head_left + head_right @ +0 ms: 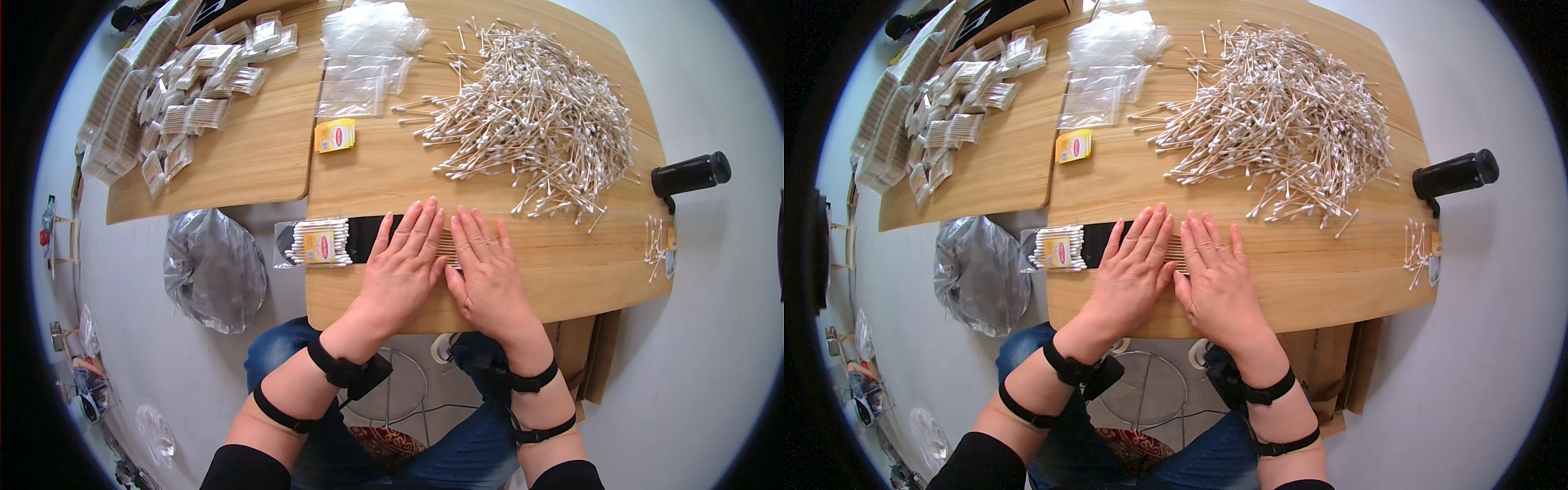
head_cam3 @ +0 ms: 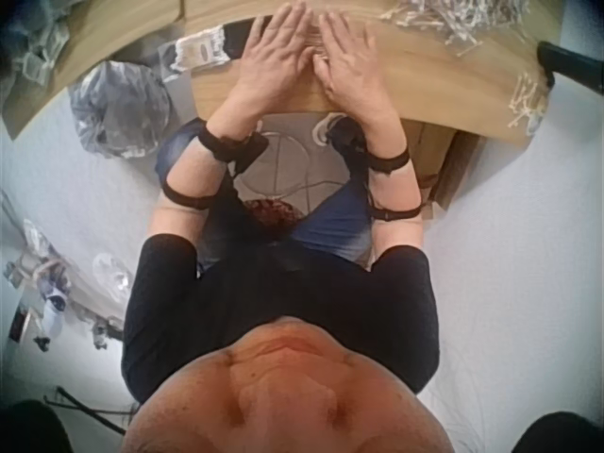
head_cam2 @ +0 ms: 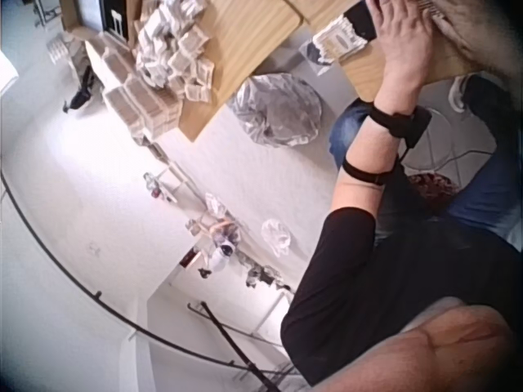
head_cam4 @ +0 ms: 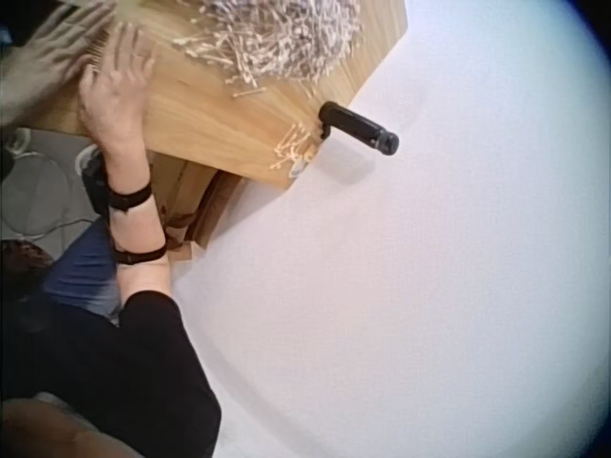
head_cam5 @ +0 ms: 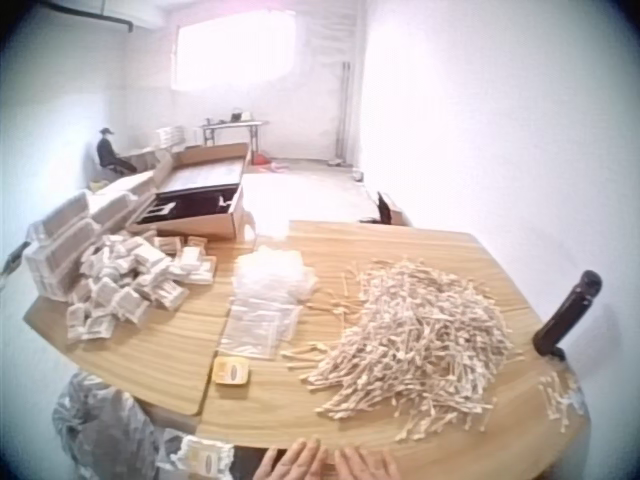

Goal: Packing cotton swabs into small plastic bags and arranging them on a table.

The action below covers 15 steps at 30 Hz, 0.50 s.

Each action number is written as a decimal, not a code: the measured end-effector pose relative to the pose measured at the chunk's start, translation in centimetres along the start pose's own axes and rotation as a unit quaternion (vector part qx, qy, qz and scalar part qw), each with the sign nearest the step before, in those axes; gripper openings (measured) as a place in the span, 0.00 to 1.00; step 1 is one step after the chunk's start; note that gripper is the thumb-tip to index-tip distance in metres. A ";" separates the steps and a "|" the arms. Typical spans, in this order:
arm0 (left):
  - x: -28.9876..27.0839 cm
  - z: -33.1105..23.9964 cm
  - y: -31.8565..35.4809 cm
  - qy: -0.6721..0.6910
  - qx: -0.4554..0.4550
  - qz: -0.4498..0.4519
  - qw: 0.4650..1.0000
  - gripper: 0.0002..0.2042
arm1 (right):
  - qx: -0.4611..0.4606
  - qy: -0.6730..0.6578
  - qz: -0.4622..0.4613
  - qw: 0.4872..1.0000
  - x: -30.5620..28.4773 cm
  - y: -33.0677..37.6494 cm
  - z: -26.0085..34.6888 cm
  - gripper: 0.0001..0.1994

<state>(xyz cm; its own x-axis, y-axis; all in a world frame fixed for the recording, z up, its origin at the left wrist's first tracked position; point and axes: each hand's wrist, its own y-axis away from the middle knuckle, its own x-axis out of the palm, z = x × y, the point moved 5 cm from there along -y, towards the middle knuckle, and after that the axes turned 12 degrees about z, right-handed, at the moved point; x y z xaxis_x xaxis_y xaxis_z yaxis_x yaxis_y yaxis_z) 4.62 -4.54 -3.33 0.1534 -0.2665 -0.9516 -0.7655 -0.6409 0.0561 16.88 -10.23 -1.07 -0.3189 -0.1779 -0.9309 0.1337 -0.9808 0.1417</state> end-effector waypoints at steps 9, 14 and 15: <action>0.1 0.0 -0.1 -0.024 -0.007 -0.012 1.000 0.28 | 0.042 0.045 -0.024 0.998 1.1 -0.1 0.5 0.33; -3.4 4.8 1.4 0.052 -0.053 -0.114 0.991 0.18 | 0.046 0.044 -0.018 0.998 1.0 -0.7 1.2 0.32; -4.9 6.1 1.7 0.036 -0.070 -0.140 0.987 0.13 | 0.048 0.043 -0.020 0.998 1.0 -0.8 1.2 0.32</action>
<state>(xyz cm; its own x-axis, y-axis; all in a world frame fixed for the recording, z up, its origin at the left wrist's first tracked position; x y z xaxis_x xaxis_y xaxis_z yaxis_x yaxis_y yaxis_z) -1.24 0.04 -0.46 0.3942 -0.1113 -0.9123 -0.5931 -0.7891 -0.1600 15.34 -9.75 -1.68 -0.2396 -0.1356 -0.9614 0.0301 -0.9908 0.1322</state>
